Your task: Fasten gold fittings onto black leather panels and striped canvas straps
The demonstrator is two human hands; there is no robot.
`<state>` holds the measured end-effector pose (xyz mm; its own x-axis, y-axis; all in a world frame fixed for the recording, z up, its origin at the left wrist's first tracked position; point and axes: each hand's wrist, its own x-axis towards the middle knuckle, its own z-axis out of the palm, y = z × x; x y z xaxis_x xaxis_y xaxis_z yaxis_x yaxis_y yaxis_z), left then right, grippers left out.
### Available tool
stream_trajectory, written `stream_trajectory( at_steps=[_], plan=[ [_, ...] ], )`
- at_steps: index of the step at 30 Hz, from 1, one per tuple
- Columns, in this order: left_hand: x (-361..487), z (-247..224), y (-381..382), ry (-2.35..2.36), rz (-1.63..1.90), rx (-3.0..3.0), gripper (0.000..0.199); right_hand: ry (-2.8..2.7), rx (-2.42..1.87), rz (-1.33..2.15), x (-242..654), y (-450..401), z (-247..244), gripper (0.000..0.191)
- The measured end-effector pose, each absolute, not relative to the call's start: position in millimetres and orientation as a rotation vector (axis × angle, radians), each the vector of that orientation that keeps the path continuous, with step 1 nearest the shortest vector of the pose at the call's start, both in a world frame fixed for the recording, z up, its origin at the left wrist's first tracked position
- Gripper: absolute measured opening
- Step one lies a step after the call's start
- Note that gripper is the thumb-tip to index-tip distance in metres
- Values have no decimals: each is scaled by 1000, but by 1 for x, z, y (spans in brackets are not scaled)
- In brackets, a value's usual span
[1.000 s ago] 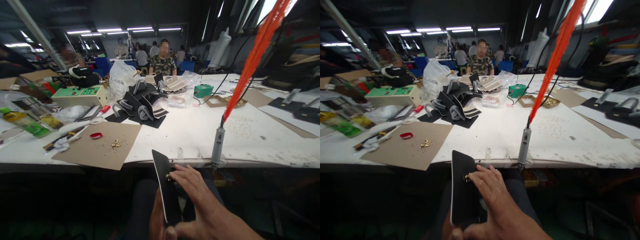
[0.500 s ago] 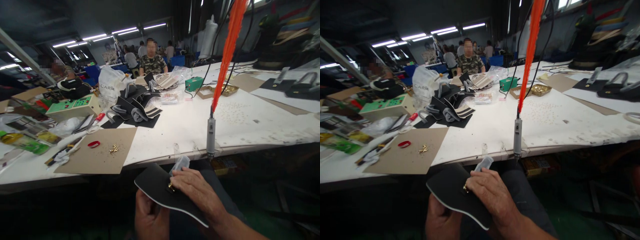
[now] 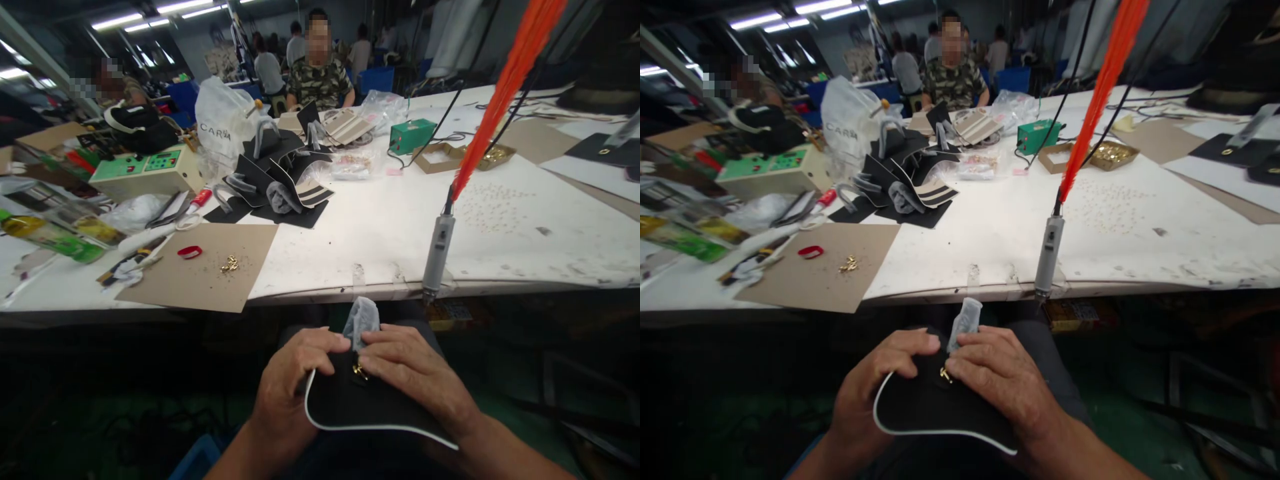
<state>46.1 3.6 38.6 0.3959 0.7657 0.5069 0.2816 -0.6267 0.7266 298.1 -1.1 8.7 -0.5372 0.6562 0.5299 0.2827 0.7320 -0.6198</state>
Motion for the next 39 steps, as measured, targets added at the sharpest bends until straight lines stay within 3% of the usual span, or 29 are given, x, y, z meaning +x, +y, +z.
stream_trajectory(
  at_steps=[3,8,20,26,32,35,39],
  plan=[
    [49,43,2,808,1184,2102,28,-2182,-683,635,300,2,12,50],
    [51,48,5,779,1181,2061,30,-2112,-684,629,299,7,8,40],
    [39,44,20,848,1187,2027,33,-2141,-733,697,282,25,8,47],
    [30,43,33,953,1156,2033,40,-2134,-747,565,271,38,19,41],
    [28,41,51,1245,1103,1868,18,-2117,-800,540,256,55,25,34],
    [29,41,73,1352,948,1575,14,-1995,-1076,709,249,70,26,5],
    [29,40,115,1341,777,1210,29,-1639,-1548,1339,246,110,33,30]
  ],
)
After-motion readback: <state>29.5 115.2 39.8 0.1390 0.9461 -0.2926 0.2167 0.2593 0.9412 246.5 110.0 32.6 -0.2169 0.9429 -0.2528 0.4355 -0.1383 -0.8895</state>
